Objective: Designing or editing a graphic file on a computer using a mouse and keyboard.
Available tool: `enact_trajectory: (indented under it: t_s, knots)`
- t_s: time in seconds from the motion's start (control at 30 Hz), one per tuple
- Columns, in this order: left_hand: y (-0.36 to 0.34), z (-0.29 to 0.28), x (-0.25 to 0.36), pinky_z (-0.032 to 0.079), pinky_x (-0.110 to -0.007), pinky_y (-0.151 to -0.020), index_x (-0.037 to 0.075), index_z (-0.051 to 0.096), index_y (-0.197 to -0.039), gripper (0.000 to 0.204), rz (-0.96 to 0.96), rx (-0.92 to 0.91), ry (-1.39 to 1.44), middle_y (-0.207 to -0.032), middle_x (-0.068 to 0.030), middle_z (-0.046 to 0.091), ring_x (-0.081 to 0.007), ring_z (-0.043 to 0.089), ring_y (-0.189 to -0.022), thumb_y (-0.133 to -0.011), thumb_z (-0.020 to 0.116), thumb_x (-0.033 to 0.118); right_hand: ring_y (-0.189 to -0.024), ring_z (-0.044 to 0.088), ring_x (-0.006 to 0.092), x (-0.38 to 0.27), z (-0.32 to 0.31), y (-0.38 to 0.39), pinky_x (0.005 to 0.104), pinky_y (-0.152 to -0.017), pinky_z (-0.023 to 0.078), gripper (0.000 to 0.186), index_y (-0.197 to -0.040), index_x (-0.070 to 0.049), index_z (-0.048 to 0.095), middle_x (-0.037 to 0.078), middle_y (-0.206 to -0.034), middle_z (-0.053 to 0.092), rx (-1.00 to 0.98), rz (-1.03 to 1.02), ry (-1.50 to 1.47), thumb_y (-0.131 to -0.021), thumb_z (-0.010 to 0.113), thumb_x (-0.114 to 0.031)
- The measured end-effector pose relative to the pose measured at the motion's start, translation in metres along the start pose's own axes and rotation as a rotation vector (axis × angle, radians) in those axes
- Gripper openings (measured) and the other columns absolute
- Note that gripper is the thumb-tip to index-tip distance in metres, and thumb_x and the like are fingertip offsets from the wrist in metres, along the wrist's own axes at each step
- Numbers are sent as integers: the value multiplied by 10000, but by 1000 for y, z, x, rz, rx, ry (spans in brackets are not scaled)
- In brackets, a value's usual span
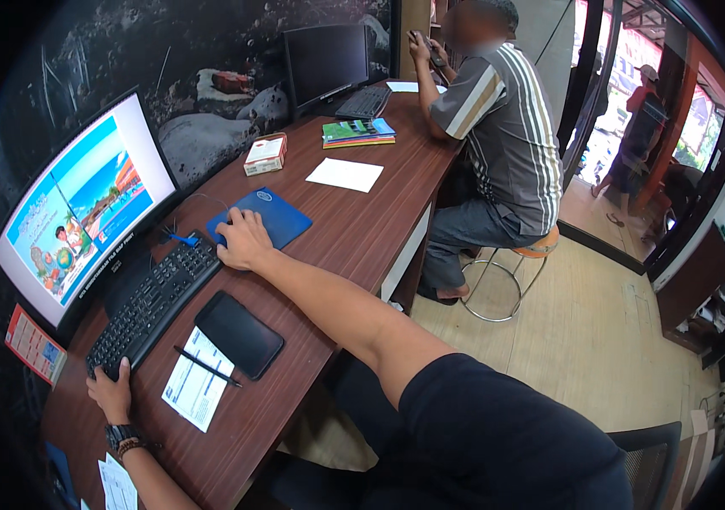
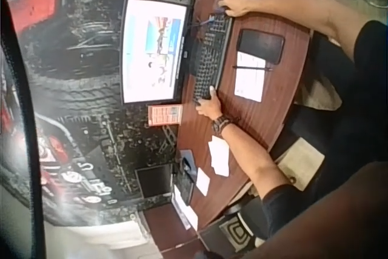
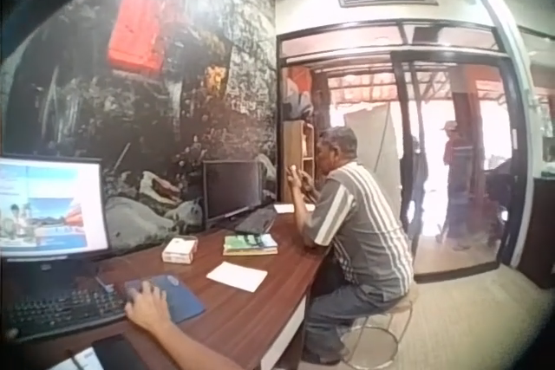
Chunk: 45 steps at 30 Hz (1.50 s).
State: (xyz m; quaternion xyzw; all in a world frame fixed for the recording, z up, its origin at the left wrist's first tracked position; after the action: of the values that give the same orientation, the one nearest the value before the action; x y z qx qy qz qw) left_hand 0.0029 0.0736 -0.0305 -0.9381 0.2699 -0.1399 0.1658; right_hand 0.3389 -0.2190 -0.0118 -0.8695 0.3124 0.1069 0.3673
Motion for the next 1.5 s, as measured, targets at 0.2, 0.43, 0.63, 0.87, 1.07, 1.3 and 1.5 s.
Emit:
enact_trajectory:
  t_s: [0.2, 0.43, 0.63, 0.87, 1.07, 1.3, 1.5]
  knots:
    - [0, 0, 0, 379, -563, -1058, -39, 517, -1345, 838, -1, 24, 13, -1346, -329, 440, -514, 425, -1253, -837, 688, 606, -1121, 541, 396, 10, -1, -5, 487, -941, 502, 353, -1131, -111, 683, 185, -1228, 501, -16, 22, -103, -812, 674, -263]
    - [3, -5, 4, 366, -560, -1069, -46, 516, -1346, 833, -6, -23, 18, -1354, -337, 435, -519, 414, -1267, -843, 691, 594, -1111, 576, 385, 19, -1, -12, 497, -931, 507, 401, -1158, -143, 684, 177, -1213, 512, -48, -11, -85, -780, 680, -276]
    - [-3, -3, -6, 349, -562, -1079, -37, 511, -1363, 852, 12, -54, -21, -1338, -360, 448, -530, 423, -1259, -846, 668, 622, -1122, 574, 386, 20, 0, -12, 491, -940, 504, 430, -1172, -149, 684, 177, -1223, 520, -20, 12, -149, -769, 675, -298]
    - [-15, 5, 4, 364, -562, -1063, -11, 539, -1349, 839, 43, -5, -58, -1313, -366, 475, -533, 450, -1235, -838, 662, 643, -1144, 563, 415, 35, -7, -20, 503, -970, 489, 555, -1242, -143, 648, 208, -1248, 506, -84, 72, -106, -740, 690, -375]
    - [4, -21, -30, 445, -540, -966, -31, 637, -1193, 765, 109, 104, -117, -1140, -308, 624, -468, 566, -1113, -818, 683, 635, -1159, 575, 399, -5, 8, -26, 480, -978, 487, 609, -1254, -155, 645, 201, -1208, 584, -83, 1, -150, -737, 685, -475]
    - [24, -34, 50, 401, -551, -1026, -83, 586, -1212, 844, 20, -17, 128, -1343, -337, 433, -473, 408, -1259, -788, 722, 633, -1125, 597, 355, 33, -23, -6, 439, -943, 492, 434, -1199, -124, 667, 142, -1198, 586, 0, -5, -101, -808, 659, -313]
    - [31, -37, 24, 402, -551, -1036, -114, 562, -1242, 880, -54, -34, 140, -1352, -343, 417, -473, 401, -1259, -785, 738, 618, -1132, 590, 360, 10, -3, -13, 434, -966, 478, 399, -1193, -105, 671, 144, -1222, 582, -83, -40, -144, -826, 647, -259]
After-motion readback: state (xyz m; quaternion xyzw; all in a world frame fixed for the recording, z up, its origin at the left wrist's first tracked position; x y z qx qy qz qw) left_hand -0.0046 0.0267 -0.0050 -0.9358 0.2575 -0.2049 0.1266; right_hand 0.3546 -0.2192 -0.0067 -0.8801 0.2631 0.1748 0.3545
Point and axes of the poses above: each hand's wrist, its own y-axis away from the middle knuckle, its own z-axis out of the palm, x = y × z, the point moved 4 cm from there along -y, towards the middle knuckle
